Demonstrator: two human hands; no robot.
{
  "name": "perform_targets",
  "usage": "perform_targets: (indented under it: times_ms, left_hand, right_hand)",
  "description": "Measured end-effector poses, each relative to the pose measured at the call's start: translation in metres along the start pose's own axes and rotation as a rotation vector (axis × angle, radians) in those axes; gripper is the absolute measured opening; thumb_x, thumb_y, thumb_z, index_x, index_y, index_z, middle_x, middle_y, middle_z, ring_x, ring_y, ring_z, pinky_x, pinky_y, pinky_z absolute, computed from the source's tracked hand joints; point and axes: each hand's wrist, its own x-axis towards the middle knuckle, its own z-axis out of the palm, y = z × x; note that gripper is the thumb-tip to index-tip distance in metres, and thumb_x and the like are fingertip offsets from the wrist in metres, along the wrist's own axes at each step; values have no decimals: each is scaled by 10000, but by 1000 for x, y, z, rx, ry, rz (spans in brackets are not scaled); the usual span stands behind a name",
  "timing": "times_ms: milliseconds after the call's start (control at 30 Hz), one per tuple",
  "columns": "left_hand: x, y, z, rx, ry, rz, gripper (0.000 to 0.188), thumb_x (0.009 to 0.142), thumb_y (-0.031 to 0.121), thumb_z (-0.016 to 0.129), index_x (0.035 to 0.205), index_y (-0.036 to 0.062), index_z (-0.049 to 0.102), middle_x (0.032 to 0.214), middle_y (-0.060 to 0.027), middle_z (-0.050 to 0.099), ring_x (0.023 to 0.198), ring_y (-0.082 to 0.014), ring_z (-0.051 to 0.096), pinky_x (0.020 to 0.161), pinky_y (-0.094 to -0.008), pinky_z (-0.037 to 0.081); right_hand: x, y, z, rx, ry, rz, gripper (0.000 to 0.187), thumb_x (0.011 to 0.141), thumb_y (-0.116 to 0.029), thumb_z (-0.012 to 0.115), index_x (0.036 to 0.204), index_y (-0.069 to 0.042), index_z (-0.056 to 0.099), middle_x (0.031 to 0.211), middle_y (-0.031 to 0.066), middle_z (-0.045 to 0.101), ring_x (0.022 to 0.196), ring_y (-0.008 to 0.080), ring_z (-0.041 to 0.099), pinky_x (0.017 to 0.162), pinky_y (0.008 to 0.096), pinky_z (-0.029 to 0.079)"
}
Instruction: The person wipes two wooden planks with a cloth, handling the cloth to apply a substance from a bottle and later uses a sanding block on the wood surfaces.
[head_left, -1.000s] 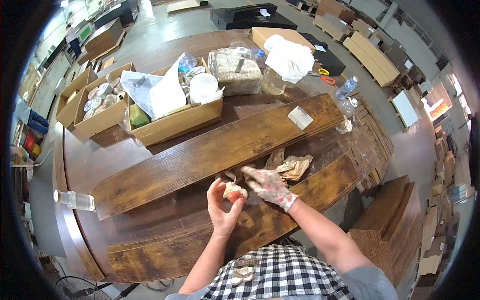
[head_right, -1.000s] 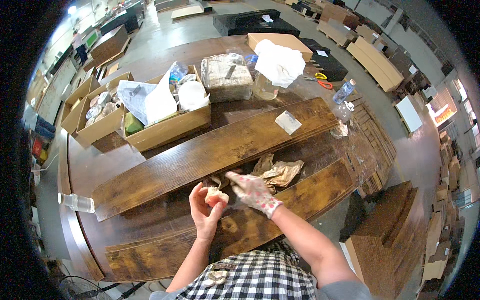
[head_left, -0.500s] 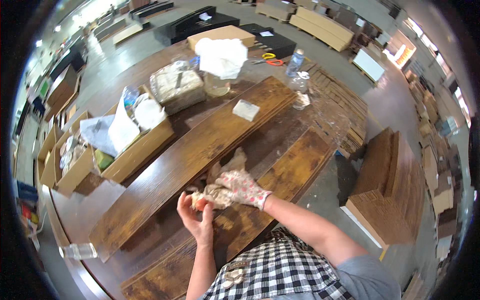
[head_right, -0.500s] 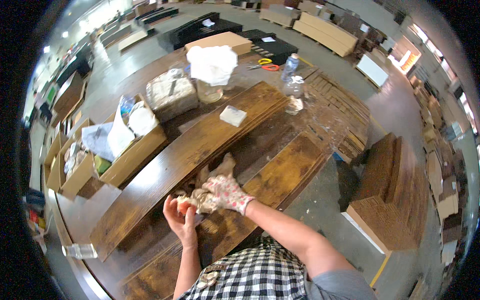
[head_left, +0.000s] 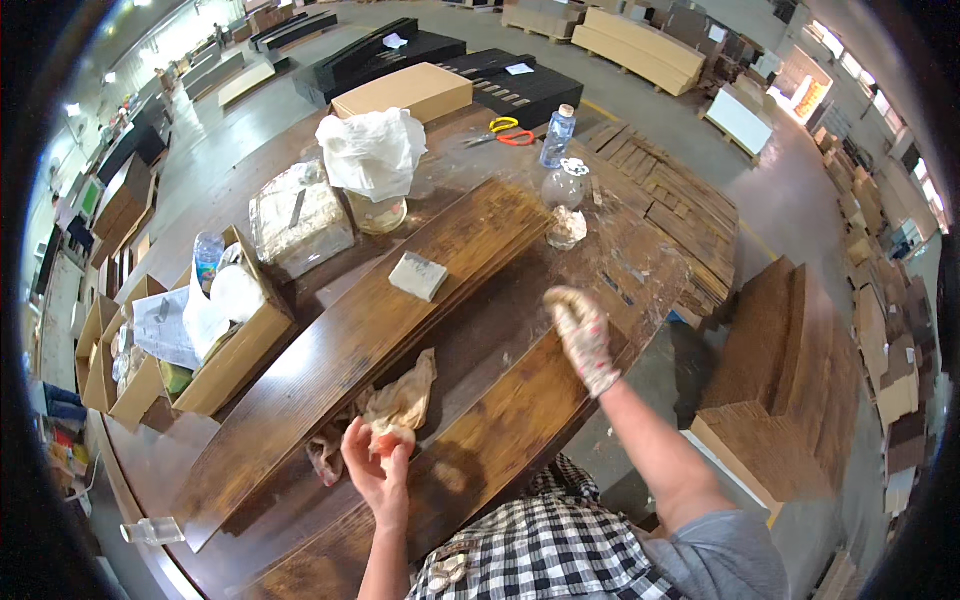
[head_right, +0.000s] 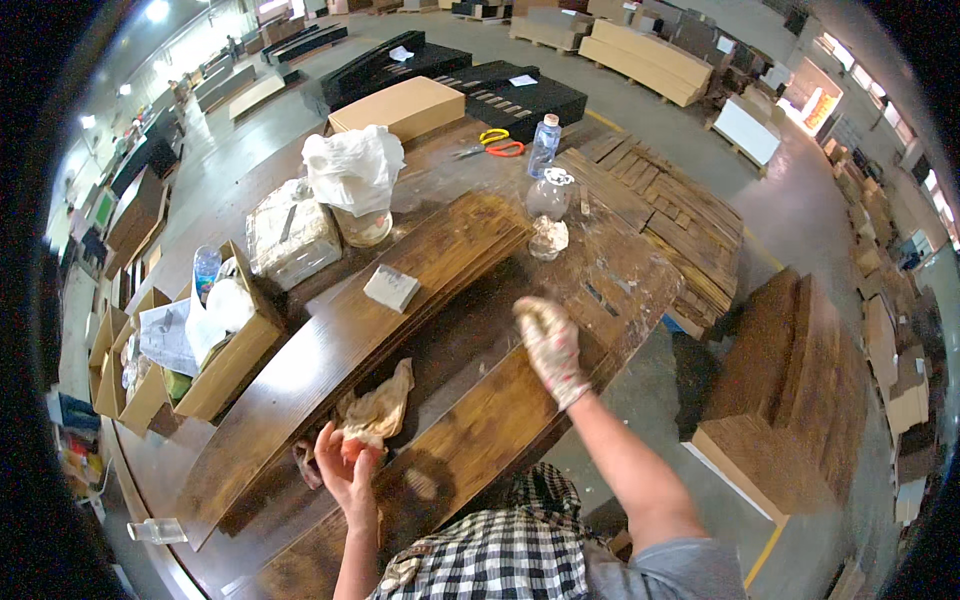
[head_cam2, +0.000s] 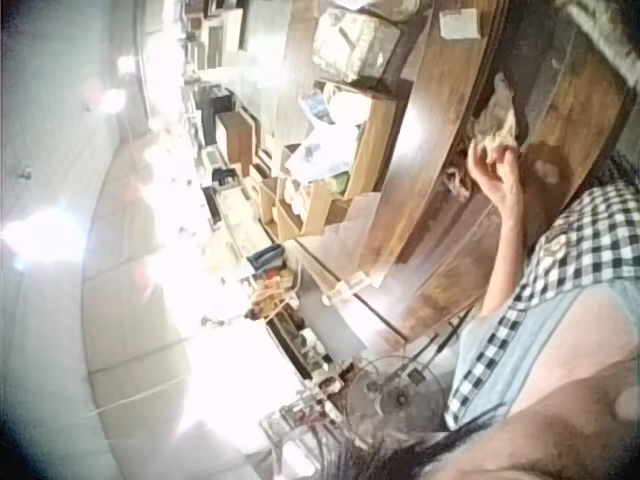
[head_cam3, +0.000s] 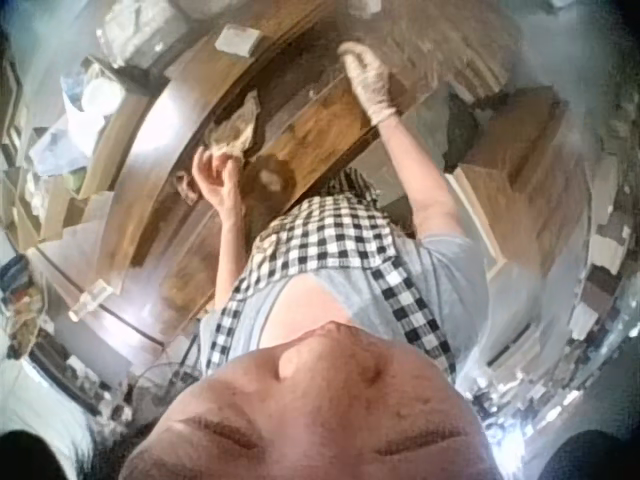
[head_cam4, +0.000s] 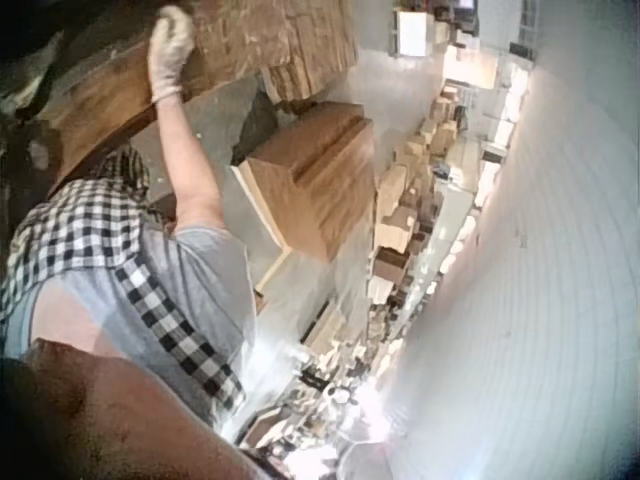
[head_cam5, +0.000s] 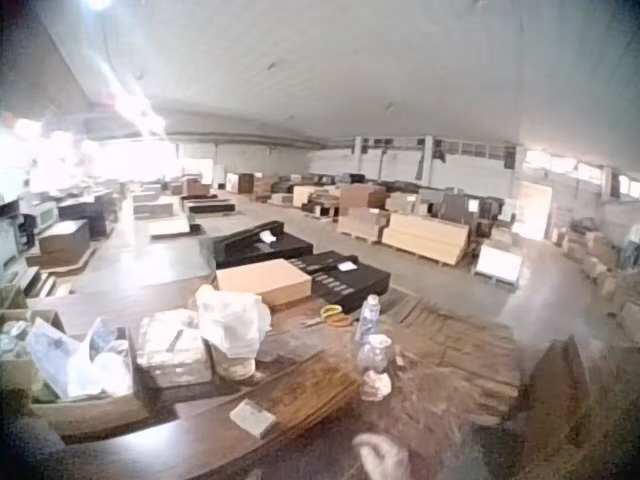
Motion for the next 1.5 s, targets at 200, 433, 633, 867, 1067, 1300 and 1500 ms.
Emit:
perform_targets:
  times_ms: [200,433,633,867,1067,1300,1500]
  left_hand:
    - [16,-18,79,68,93,-123,639,791,27,712,1343,76,393,1176,-82,446,1047,-180,532,891,-319,468]
    - [14,-19,92,204,235,-99,628,798,47,715,1340,65,398,1147,-77,467,1015,-164,552,864,-300,473]
    - [15,-15,96,150,188,-89,561,876,16,606,1374,82,358,1196,-68,430,1056,-175,527,888,-343,521]
    - [17,-16,85,183,117,-164,608,805,73,703,1337,57,410,1217,-123,436,1099,-197,493,925,-345,441]
    - [25,-8,87,83,-43,-181,601,832,101,689,1349,57,386,1218,-112,443,1085,-181,512,909,-327,455]
    - [29,-5,116,-61,-277,-147,496,886,99,643,1320,45,409,1065,-48,516,969,-142,540,868,-315,483]
    - [18,-8,125,-16,-243,-224,500,869,14,624,1313,35,395,1071,-62,509,991,-153,544,855,-324,514]
  right_hand:
    - [117,31,-55,-64,33,-42,163,885,-8,565,1032,-29,630,1059,98,659,986,186,616,879,297,490]
    - [108,-35,52,-231,-367,-672,307,838,-189,631,1115,-66,583,1020,143,650,931,267,638,822,387,533]
    - [86,-68,126,-579,-636,-548,700,704,-356,771,1287,-78,500,1146,147,538,1050,319,518,862,426,453]
    - [103,-46,21,267,-465,89,562,791,-205,714,1268,7,508,1251,169,554,1160,244,538,990,348,438]
    - [2,4,-139,242,-19,295,667,776,-261,747,1295,53,471,1254,128,546,1166,213,525,976,314,419]
    - [-72,16,-176,-131,79,302,486,747,-42,715,1213,-26,578,1258,87,579,1163,188,537,1003,317,405]
    - [-51,8,-184,-232,-24,234,479,734,-67,731,1190,-30,592,1264,105,579,1199,215,525,1027,330,382]
